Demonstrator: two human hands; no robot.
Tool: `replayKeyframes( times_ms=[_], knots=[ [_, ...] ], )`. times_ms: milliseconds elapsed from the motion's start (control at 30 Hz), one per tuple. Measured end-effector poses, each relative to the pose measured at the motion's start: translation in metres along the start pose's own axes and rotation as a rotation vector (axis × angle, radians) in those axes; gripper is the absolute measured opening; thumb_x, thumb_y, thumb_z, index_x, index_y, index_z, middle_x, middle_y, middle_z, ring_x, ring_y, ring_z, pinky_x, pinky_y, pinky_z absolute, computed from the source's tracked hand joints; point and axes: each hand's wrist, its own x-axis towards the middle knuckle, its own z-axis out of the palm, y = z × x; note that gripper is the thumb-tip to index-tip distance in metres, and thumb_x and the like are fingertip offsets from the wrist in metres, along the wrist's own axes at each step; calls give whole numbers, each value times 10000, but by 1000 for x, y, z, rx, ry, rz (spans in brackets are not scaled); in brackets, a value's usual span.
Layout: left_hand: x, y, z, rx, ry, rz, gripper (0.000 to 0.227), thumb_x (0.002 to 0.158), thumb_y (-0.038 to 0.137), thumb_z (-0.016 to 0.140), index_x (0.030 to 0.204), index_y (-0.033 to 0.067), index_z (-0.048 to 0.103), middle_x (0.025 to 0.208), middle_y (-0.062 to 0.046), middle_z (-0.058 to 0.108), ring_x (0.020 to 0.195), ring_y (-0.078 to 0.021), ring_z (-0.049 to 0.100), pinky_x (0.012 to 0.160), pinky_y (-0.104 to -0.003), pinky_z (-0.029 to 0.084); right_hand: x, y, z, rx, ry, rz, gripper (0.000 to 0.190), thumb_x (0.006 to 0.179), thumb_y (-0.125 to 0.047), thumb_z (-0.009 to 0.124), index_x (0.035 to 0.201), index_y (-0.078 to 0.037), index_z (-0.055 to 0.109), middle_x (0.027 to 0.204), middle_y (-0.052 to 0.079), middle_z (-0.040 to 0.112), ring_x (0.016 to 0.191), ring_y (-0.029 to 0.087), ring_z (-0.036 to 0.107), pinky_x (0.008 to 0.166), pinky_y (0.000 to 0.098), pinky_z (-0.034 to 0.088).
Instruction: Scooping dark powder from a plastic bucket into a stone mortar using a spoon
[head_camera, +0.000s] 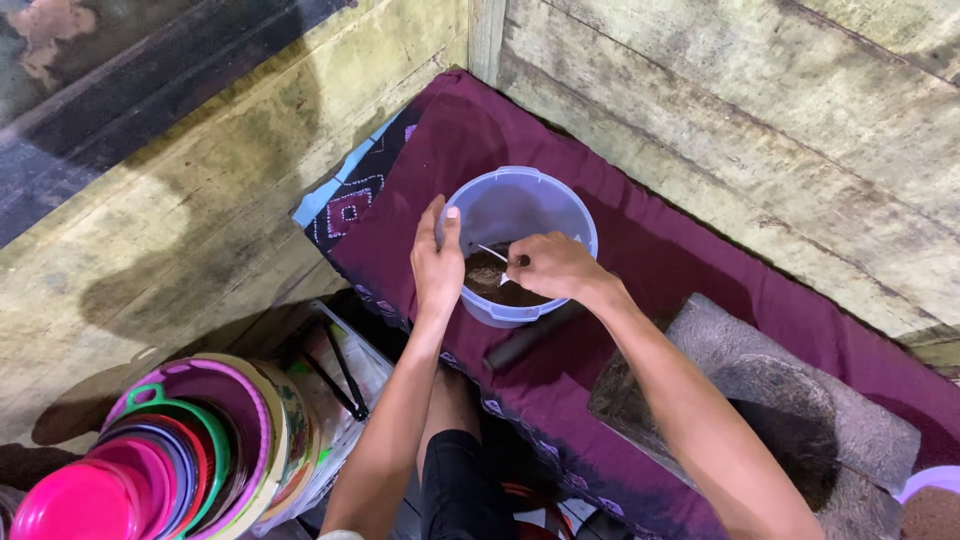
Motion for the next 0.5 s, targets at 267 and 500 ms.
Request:
replayKeyframes(
  times_ms=[267,500],
  knots=[
    [-1,10,2,-26,182,440,226,1030,190,593,1192,97,721,1201,-81,688,1179,-300,653,1053,-436,477,-8,8,-21,2,81,-7,240,848,-284,583,950,-189,778,964,172,777,1065,419,714,919,537,554],
    [-2,20,15,-28,107,375,189,1024,241,605,1055,193,785,1031,4,730,1018,-198,706,934,-340,528,-21,14,-43,70,165,33,211,823,-306,580,847,-180,747,764,133,753,907,391,743,829,496,570]
  ],
)
